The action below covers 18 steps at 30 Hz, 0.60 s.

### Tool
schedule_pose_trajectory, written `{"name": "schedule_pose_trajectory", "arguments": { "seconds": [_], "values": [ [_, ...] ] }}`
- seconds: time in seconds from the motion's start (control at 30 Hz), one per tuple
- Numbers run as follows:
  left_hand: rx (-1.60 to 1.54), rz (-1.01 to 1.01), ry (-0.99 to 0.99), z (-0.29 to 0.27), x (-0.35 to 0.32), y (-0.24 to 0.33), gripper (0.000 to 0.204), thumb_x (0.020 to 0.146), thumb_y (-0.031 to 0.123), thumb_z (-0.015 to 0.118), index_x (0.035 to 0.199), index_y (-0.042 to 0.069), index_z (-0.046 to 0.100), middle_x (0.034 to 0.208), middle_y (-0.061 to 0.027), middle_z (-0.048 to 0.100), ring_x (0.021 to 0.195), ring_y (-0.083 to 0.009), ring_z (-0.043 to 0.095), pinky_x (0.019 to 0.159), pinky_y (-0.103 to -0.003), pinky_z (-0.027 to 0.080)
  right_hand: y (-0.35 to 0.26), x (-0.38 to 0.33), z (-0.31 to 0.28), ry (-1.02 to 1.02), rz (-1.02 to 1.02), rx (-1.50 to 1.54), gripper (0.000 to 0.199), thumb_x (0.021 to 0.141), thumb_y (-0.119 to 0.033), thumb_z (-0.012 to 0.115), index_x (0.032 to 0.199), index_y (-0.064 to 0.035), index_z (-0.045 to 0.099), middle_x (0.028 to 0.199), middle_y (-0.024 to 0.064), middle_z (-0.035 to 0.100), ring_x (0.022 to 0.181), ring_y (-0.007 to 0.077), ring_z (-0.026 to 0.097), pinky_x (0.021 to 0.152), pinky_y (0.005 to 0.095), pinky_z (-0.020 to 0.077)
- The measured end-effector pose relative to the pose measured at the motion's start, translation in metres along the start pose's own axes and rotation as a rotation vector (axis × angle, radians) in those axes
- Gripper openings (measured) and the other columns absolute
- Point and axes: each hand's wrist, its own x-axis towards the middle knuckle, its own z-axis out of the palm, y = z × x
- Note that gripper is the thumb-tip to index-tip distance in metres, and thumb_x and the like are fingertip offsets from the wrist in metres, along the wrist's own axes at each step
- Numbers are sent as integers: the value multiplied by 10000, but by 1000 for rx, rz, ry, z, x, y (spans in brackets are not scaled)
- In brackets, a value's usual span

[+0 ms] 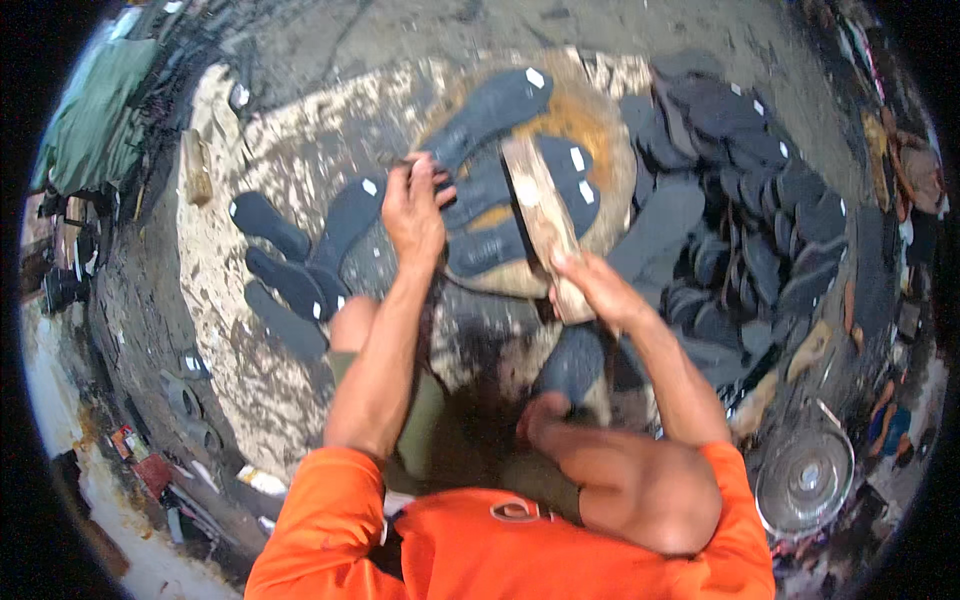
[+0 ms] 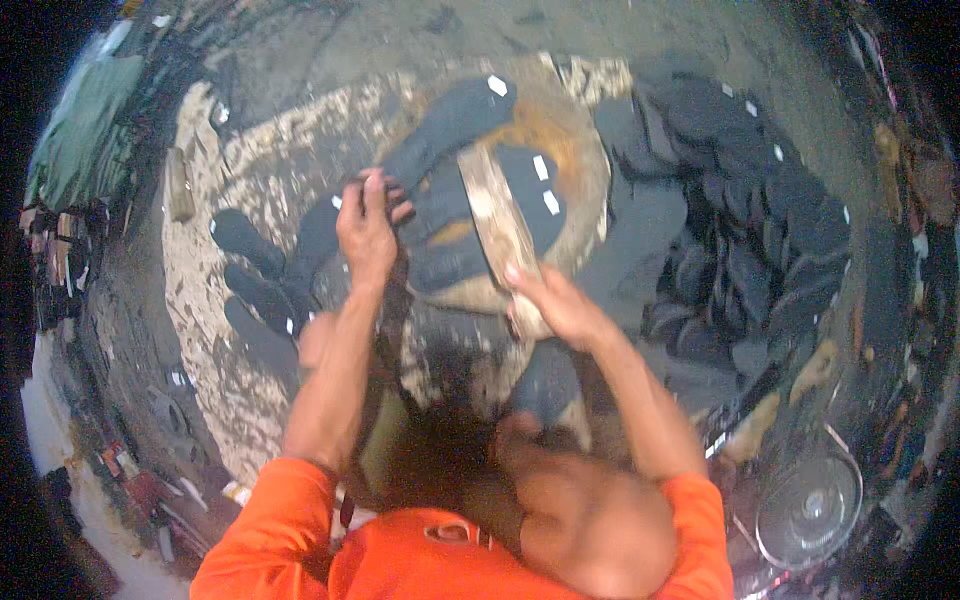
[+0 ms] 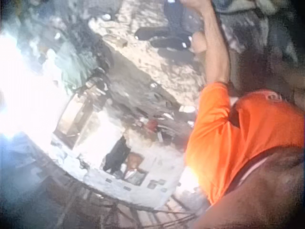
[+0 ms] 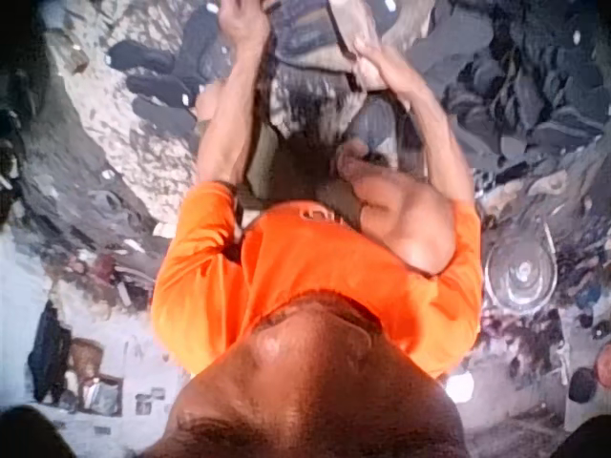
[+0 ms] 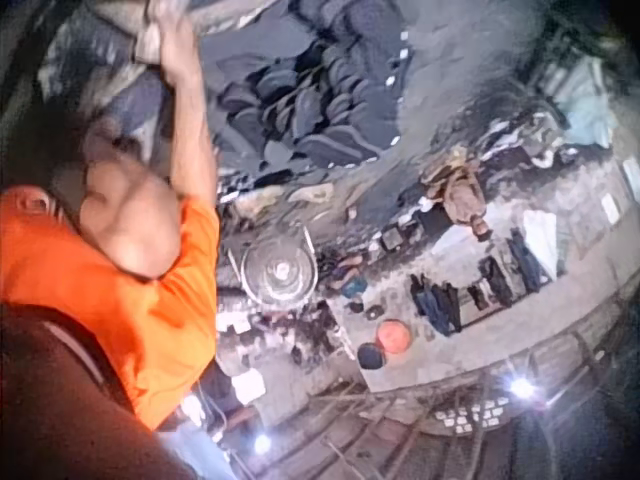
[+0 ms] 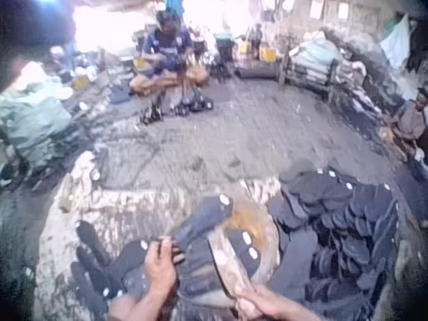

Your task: The person repeatedly strikes the soles of black sandals with a wooden block on a circular wooden board. They handle the sandals one at a time, striking each sole multiple times before moving to the next.

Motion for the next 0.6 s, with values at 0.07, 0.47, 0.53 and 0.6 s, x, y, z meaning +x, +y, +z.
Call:
{"name": "schedule_pose_trajectory", "arguments": {
  "seconds": [0.07,0.47,0.53,0.6],
  "values": [
    [297,4,-233,-4,-16,3,236,1055,221,593,1137,14,673,894,-101,727,850,-128,703,724,-290,568,-6,2,3,-19,-13,0,581,1049,-484,555,1312,34,554,1014,55,644,829,121,617,728,307,535],
    [644,416,-293,-15,-23,-18,177,1000,190,659,1085,46,715,959,-153,732,859,-303,716,771,-384,541,-106,-59,25,-17,-308,-89,490,1057,-456,535,1155,20,598,806,75,678,677,165,672,629,312,573],
    [635,488,-279,-20,-23,-20,153,985,136,663,1076,20,703,955,-156,720,865,-329,704,772,-409,547,-151,-101,50,203,-621,-171,571,1044,-471,554,1269,54,547,869,96,676,756,184,682,701,341,585],
    [651,511,-294,-13,-24,-17,143,962,115,680,1069,24,706,981,-148,720,907,-324,691,795,-408,547,-133,-109,58,227,-1051,8,622,1019,-475,584,1347,48,503,970,129,670,866,223,680,782,369,568]
  ]
}}
